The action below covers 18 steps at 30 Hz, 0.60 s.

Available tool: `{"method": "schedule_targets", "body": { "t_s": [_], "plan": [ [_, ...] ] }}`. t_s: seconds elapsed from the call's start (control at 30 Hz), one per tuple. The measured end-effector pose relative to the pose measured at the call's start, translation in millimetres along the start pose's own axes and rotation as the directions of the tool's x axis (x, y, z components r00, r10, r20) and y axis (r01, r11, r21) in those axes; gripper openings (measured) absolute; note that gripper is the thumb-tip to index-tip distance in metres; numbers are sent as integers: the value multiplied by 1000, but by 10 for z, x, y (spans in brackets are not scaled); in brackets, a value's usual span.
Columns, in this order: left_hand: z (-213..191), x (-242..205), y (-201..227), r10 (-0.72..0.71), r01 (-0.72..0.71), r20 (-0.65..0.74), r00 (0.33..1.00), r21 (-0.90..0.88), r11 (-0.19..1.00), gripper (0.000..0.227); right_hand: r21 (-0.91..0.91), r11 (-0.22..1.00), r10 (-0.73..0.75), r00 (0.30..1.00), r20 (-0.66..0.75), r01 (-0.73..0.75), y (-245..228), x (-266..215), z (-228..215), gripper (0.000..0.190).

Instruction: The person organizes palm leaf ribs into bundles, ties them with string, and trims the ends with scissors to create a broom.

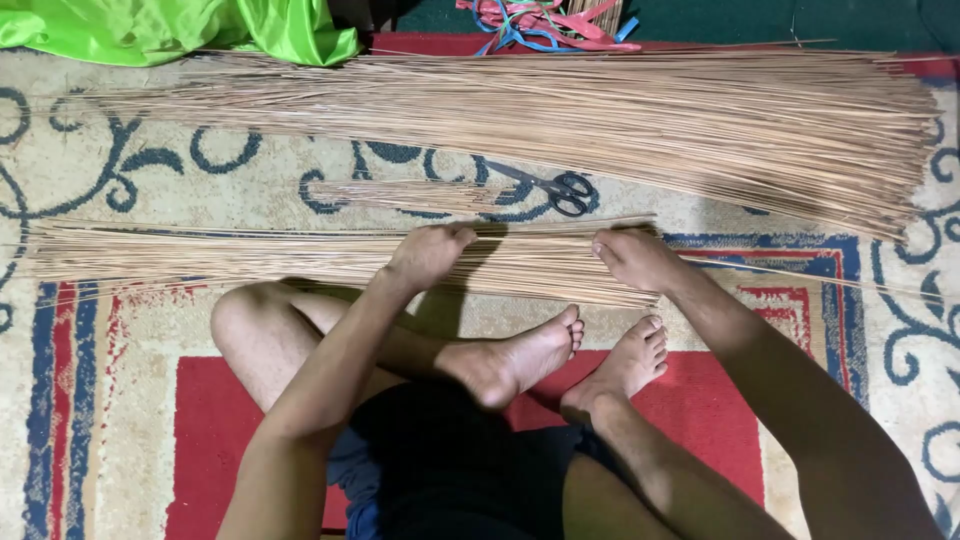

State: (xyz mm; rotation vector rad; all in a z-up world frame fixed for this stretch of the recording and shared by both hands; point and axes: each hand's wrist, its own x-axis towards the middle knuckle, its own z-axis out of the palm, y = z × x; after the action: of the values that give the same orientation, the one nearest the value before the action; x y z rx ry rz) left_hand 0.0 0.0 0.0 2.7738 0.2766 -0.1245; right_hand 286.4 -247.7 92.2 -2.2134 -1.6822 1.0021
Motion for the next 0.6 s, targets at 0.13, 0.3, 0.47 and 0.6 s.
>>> {"method": "schedule_targets", "body": {
  "t_s": [0.13, 0.3, 0.47, 0.6],
  "plan": [
    [215, 94, 138, -8, 8, 27, 1000, -12, 1000, 32, 81, 996, 25, 998, 65, -30, -228, 88, 97, 21],
    [236, 357, 457, 38, -41, 72, 997, 47, 998, 32, 124, 985, -123, 992, 38, 118, -692, 432, 533, 18],
    [41, 291, 397, 70, -22, -333, 940, 144, 989, 24, 95, 989, -109, 991, -74, 116, -634, 778, 732, 17],
    [364, 66, 519, -304, 93, -686, 661, -327, 940, 20, 59, 997, -50, 996, -79, 55, -779, 773, 515, 18]
  ]
}}
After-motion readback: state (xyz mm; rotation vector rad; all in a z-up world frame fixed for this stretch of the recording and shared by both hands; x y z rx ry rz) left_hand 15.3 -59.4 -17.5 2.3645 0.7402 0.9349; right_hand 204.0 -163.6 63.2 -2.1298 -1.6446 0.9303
